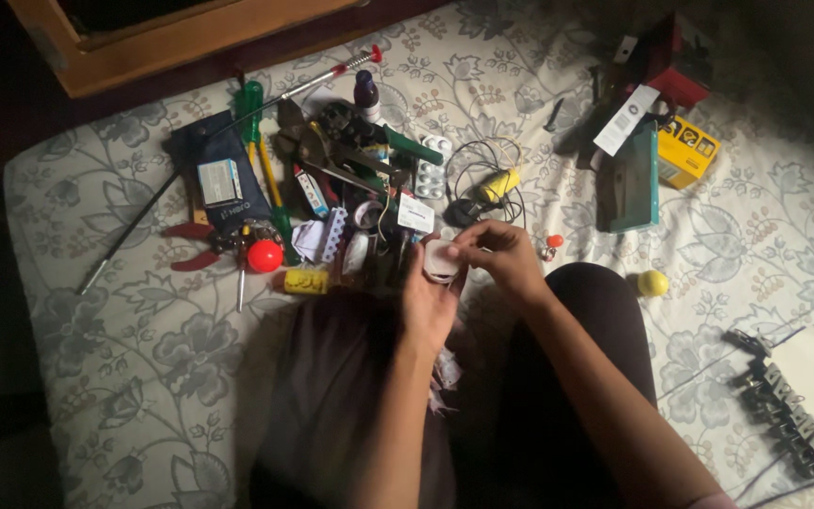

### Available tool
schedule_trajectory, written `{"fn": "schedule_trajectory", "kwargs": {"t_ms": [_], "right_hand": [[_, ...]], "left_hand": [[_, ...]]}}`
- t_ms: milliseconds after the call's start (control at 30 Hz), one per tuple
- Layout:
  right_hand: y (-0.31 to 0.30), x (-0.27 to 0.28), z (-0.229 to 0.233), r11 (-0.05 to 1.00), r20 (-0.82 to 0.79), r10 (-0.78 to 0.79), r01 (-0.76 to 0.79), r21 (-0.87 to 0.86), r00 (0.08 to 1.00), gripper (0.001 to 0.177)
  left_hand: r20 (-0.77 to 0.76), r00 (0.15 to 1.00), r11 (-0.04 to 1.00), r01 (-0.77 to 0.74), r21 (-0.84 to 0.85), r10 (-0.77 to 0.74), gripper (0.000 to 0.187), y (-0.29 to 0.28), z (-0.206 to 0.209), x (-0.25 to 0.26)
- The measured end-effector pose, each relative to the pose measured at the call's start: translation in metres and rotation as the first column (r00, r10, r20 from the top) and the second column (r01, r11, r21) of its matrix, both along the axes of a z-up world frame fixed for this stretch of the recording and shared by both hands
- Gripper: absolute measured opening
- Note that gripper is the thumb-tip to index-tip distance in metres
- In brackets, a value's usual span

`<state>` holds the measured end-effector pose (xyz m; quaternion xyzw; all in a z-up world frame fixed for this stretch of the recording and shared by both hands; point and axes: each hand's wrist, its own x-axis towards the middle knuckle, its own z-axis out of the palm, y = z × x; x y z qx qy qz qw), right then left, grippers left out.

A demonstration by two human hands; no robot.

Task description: The person cleans various small objects including a measuring tape, electrical components, and containers using a cloth.

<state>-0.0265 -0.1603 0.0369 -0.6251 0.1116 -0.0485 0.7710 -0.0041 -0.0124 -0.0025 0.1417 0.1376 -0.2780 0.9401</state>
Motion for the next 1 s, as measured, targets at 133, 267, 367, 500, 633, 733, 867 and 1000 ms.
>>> {"fn": "schedule_trajectory", "kwargs": {"t_ms": [133, 267, 367, 500, 633, 733, 867, 1000], "right_hand": [[-0.001, 0.000, -0.002, 0.999, 0.089, 0.030, -0.032, 0.027, 0.996, 0.013], [0.001, 0.002, 0.001, 0.999, 0.086, 0.038, -0.037, -0.016, 0.996, 0.013], [-0.004, 0.001, 0.007, 0.987, 0.012, -0.020, 0.017, 0.159, 1.000, 0.010], [-0.011, 0.001, 0.007, 0.940, -0.234, -0.158, 0.219, 0.262, 0.959, 0.007], [-0.003, 0.001, 0.000, 0.987, -0.178, -0.093, 0.114, 0.112, 0.980, 0.009], [-0.003, 0.002, -0.004, 0.990, -0.103, -0.037, 0.050, 0.132, 0.994, 0.010], [-0.002, 0.003, -0.007, 0.994, -0.088, -0.026, 0.035, 0.104, 0.996, 0.011], [0.002, 0.004, -0.006, 1.000, -0.053, -0.030, 0.030, -0.005, 0.998, 0.012]], "left_hand": [[0.057, 0.998, 0.997, -0.020, 0.075, 0.015, 0.032, -0.001, -0.004, 0.000], [0.110, 0.993, 0.988, -0.047, 0.148, 0.031, 0.032, 0.002, 0.002, 0.000], [0.021, 0.997, 0.991, -0.075, 0.108, 0.073, 0.035, 0.004, 0.003, 0.005], [-0.017, 0.997, 0.997, -0.078, 0.021, 0.078, 0.039, 0.009, -0.011, 0.011], [-0.042, 0.996, 0.996, -0.082, 0.039, 0.084, 0.036, 0.001, -0.022, 0.008], [0.023, 0.998, 0.998, -0.056, 0.040, 0.055, 0.032, -0.001, -0.023, 0.005], [0.005, 0.999, 0.999, -0.047, 0.026, 0.047, 0.033, 0.000, -0.017, 0.006], [0.045, 0.998, 0.998, -0.036, 0.059, 0.033, 0.033, 0.001, -0.008, 0.006]]}}
